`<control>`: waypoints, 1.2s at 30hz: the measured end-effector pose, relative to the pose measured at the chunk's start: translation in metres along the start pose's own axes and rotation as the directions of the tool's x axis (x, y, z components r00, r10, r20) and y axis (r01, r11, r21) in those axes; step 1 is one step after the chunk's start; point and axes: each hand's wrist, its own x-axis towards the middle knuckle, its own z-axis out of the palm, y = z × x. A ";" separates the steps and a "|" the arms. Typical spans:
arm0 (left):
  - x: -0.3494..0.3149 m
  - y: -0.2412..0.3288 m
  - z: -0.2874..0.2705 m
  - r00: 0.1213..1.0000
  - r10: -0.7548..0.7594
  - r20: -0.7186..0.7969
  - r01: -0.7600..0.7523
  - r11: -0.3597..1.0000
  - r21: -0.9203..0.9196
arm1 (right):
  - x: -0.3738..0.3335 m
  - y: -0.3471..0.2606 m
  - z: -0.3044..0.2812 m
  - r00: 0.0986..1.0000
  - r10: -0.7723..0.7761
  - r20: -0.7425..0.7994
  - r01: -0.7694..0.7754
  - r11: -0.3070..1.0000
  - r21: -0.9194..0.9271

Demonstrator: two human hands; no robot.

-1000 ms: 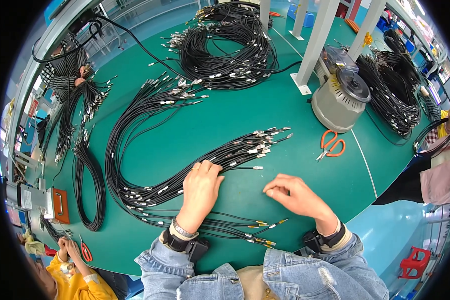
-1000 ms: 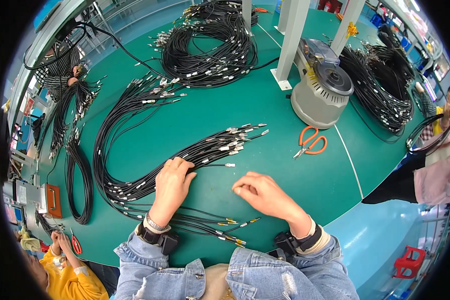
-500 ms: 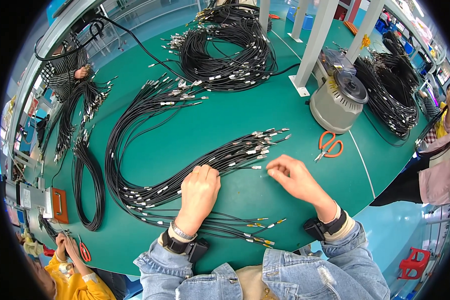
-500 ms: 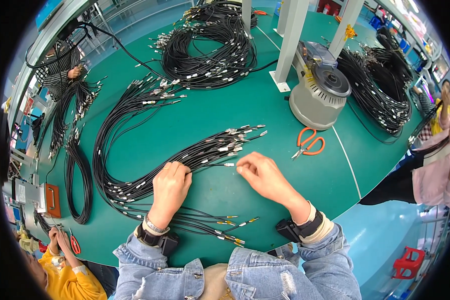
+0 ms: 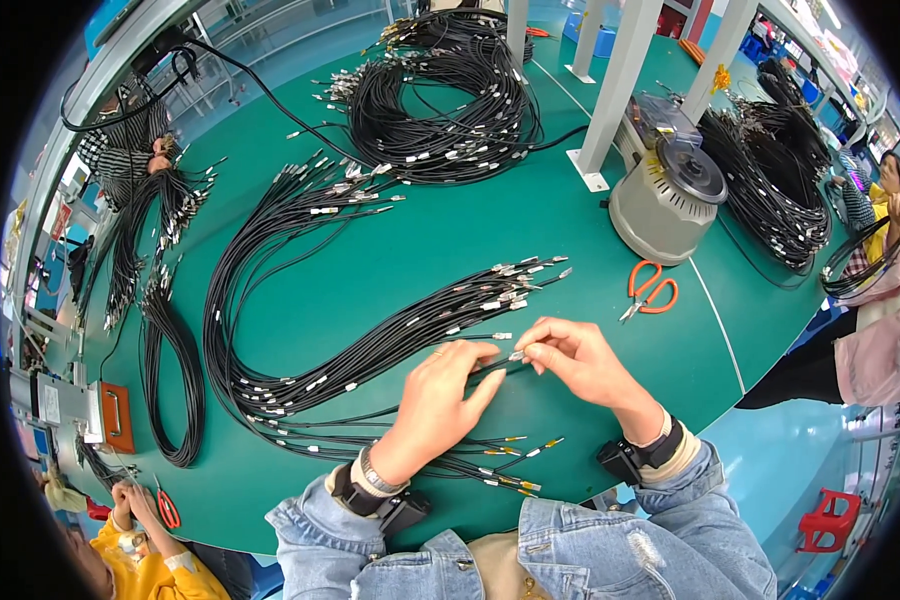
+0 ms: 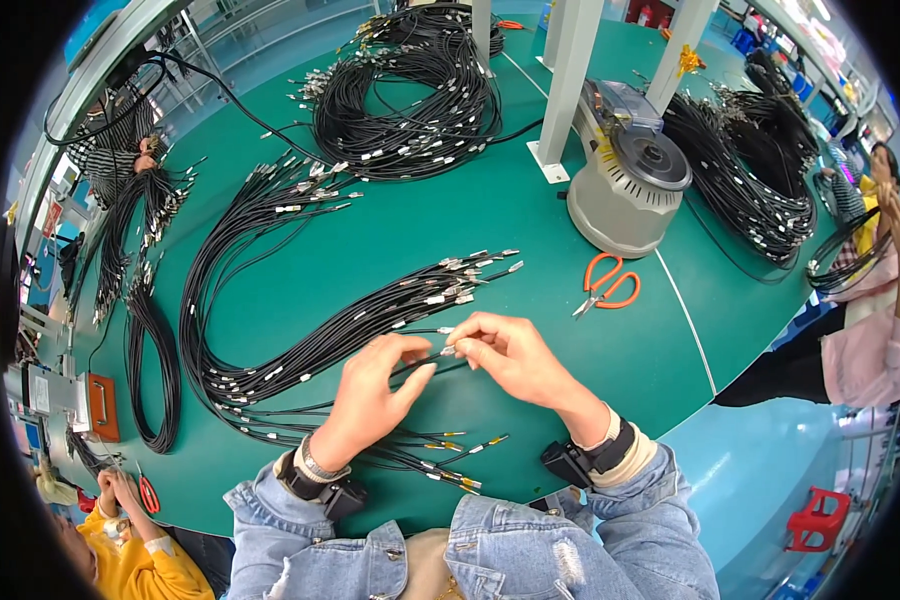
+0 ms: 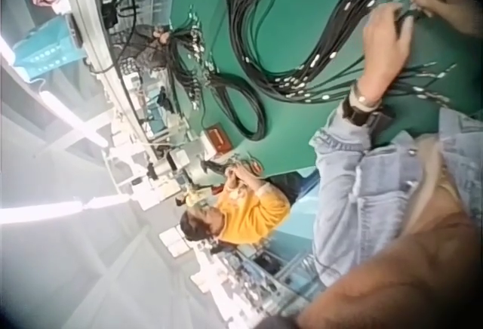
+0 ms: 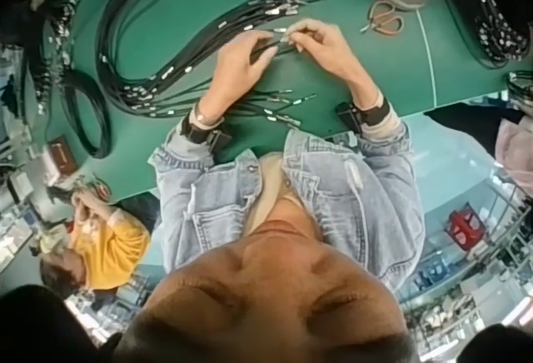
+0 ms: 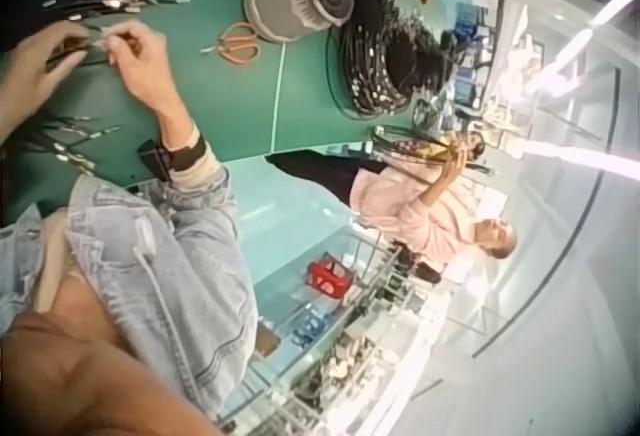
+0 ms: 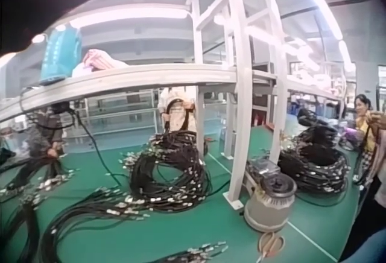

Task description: The person picks up a cable from a pile, applies a yellow tape strip to the connector by hand, and sets it back down, repeating the process for several cables.

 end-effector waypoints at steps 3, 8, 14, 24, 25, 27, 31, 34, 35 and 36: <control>-0.005 -0.002 0.011 0.974 -0.195 0.115 0.216 0.951 -0.222 | -0.002 0.004 0.002 1.000 -0.022 0.017 0.022 1.000 -0.003; -0.016 -0.014 0.022 0.920 -0.363 0.146 0.389 0.806 -0.446 | 0.002 -0.003 -0.014 0.969 -0.032 -0.245 0.038 0.999 0.020; -0.015 -0.009 0.017 0.918 -0.387 0.092 0.373 0.757 -0.537 | 0.024 -0.036 -0.081 0.677 0.009 -0.736 0.269 0.928 0.259; -0.016 -0.008 0.017 0.936 -0.343 0.072 0.329 0.789 -0.519 | 0.081 -0.041 -0.122 0.546 0.081 -0.834 0.434 0.824 0.364; -0.017 -0.008 0.017 0.936 -0.345 0.071 0.330 0.789 -0.518 | 0.083 -0.039 -0.124 0.547 0.082 -0.833 0.434 0.824 0.365; -0.017 -0.008 0.017 0.937 -0.342 0.074 0.328 0.786 -0.524 | 0.085 -0.038 -0.130 0.567 0.102 -0.817 0.449 0.794 0.410; -0.015 -0.008 0.018 0.939 -0.340 0.056 0.315 0.784 -0.535 | 0.075 -0.035 -0.142 0.664 0.071 -0.745 0.453 0.754 0.475; -0.012 -0.002 0.014 0.935 -0.352 0.048 0.322 0.783 -0.532 | 0.062 -0.044 -0.125 0.762 -0.009 -0.647 0.387 0.808 0.444; -0.011 -0.001 0.011 0.929 -0.367 0.048 0.336 0.784 -0.522 | 0.056 -0.049 -0.109 0.819 -0.058 -0.571 0.329 0.863 0.383; -0.012 -0.002 0.008 0.923 -0.381 0.048 0.350 0.784 -0.513 | 0.048 -0.053 -0.089 0.848 -0.051 -0.528 0.255 0.912 0.321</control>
